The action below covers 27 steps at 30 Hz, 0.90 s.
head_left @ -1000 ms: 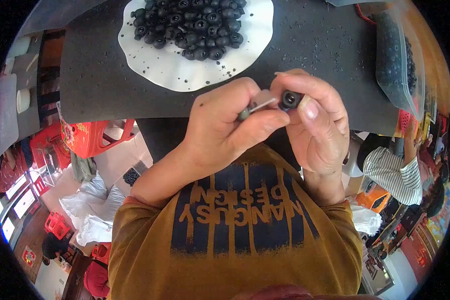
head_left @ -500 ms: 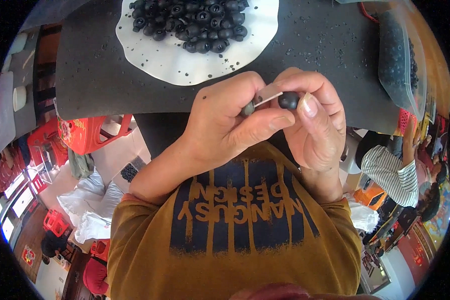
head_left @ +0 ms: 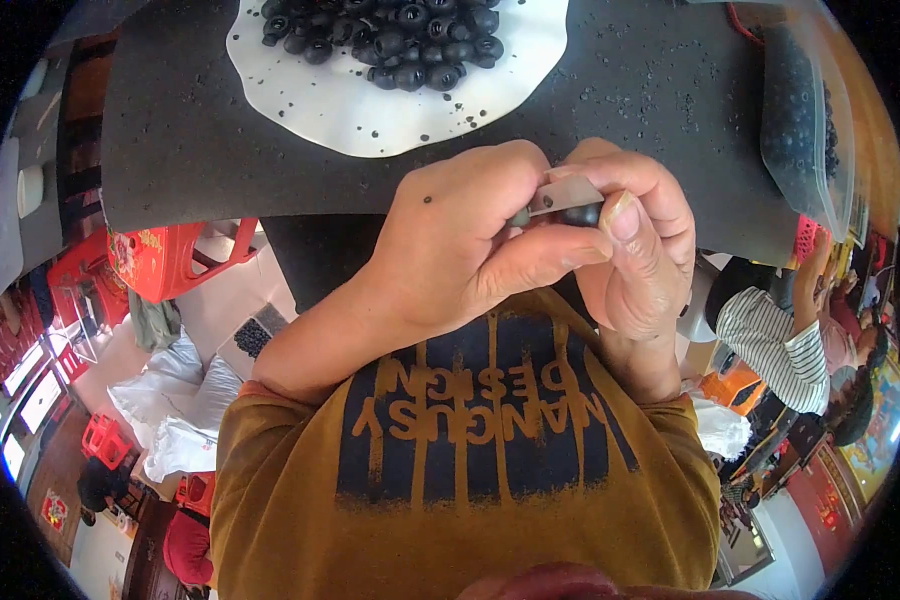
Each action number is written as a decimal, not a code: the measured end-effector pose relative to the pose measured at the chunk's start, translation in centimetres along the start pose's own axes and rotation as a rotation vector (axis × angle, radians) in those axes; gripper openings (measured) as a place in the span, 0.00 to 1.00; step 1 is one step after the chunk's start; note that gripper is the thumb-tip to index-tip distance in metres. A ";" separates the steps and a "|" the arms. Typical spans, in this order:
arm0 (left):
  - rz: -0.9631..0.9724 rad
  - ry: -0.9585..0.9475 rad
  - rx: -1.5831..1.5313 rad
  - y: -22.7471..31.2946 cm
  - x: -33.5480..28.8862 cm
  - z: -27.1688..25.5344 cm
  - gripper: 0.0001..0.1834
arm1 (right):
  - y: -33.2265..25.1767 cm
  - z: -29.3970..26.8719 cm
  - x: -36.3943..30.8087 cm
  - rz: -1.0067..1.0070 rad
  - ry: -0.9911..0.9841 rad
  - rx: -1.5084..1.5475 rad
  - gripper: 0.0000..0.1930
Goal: The person is using a small knife to cut or trim small dark berries on a plate.
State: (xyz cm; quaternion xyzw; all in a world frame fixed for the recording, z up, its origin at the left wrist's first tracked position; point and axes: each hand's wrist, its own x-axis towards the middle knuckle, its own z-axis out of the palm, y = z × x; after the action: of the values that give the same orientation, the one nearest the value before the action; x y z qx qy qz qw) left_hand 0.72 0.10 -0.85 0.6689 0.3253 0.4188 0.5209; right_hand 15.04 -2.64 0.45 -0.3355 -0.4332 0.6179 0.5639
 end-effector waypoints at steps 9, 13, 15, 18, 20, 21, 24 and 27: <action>0.073 0.019 0.183 0.1 -0.1 0.4 0.22 | -0.2 -0.1 -0.3 0.028 0.022 -0.035 0.10; 0.119 0.022 0.294 0.0 -0.1 0.4 0.23 | -0.2 -0.2 -0.5 0.080 0.046 0.041 0.10; 0.112 0.029 0.330 -0.1 -0.2 0.3 0.24 | -0.1 -0.2 -0.6 0.097 0.049 0.063 0.10; 0.136 0.037 0.368 -0.2 -0.2 0.3 0.24 | -0.3 -0.2 -0.5 0.124 0.048 0.086 0.11; 0.146 0.044 0.419 -0.1 -0.1 0.5 0.25 | -0.4 -0.4 -0.4 0.124 0.025 0.108 0.11; 0.146 0.043 0.419 -0.1 -0.1 0.5 0.25 | -0.5 -0.4 -0.4 0.124 0.026 0.108 0.11; 0.189 0.067 0.500 0.0 0.0 0.6 0.24 | -0.5 -0.4 -0.5 0.131 0.025 0.118 0.10; 0.202 0.041 0.528 0.0 -0.1 0.5 0.24 | -0.3 -0.4 -0.7 0.138 0.018 0.138 0.10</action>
State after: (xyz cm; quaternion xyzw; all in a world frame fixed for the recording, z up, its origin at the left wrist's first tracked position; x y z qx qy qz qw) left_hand 1.15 -0.25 -0.93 0.8018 0.3653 0.3830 0.2775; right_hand 15.62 -3.30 0.50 -0.3303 -0.3604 0.6808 0.5455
